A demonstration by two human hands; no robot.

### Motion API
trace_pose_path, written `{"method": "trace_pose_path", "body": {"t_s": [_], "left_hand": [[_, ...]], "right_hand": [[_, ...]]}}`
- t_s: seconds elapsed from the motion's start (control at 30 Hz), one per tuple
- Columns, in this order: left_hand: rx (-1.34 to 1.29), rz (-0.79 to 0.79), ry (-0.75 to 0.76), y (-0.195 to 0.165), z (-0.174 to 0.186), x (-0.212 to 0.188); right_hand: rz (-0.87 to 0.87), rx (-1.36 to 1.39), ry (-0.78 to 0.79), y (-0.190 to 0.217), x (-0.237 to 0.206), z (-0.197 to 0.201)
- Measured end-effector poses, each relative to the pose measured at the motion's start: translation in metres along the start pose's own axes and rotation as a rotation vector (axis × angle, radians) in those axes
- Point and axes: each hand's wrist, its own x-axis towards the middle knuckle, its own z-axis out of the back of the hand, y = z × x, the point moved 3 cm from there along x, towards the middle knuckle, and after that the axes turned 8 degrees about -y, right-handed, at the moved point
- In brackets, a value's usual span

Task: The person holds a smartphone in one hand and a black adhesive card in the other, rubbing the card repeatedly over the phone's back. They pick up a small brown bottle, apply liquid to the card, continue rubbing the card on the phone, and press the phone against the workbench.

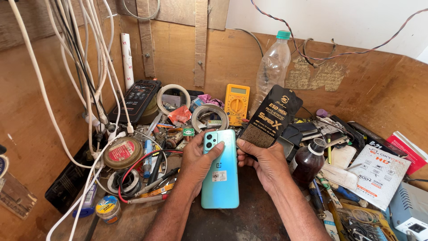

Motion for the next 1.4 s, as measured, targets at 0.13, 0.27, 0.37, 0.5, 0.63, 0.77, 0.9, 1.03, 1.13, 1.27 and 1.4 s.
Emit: {"method": "trace_pose_path", "body": {"t_s": [0.13,0.27,0.37,0.5,0.63,0.77,0.9,1.03,1.13,1.27,1.4], "left_hand": [[-0.013,-0.003,0.004,0.001,0.001,-0.001],[-0.027,-0.021,0.014,0.002,0.001,0.000],[0.003,-0.009,0.016,0.002,0.001,0.001],[0.002,-0.013,0.015,0.003,0.000,0.001],[0.006,-0.023,0.015,0.003,0.000,0.000],[0.024,0.006,0.009,0.003,0.001,0.001],[0.029,-0.033,0.005,0.002,0.000,-0.001],[0.031,-0.010,-0.012,0.000,0.000,-0.002],[0.004,0.008,-0.028,0.002,-0.001,-0.002],[-0.016,0.003,-0.032,0.006,0.000,0.001],[-0.044,0.006,-0.027,0.011,0.002,0.007]], "right_hand": [[-0.002,-0.010,-0.005,0.002,-0.001,-0.002],[0.005,0.031,0.008,0.004,-0.001,-0.003],[0.008,0.029,0.006,0.003,-0.001,-0.003],[0.018,0.038,0.005,0.003,-0.001,-0.004],[0.043,0.025,-0.011,0.006,-0.001,-0.005],[0.041,0.004,-0.023,0.005,-0.001,-0.003],[0.034,-0.006,-0.023,0.002,0.004,-0.002],[0.037,-0.042,-0.019,0.000,0.007,0.000],[0.056,-0.073,0.013,0.001,0.005,0.002],[0.007,-0.065,0.003,0.001,0.003,0.004],[0.019,-0.120,-0.048,0.002,0.003,0.006]]}}
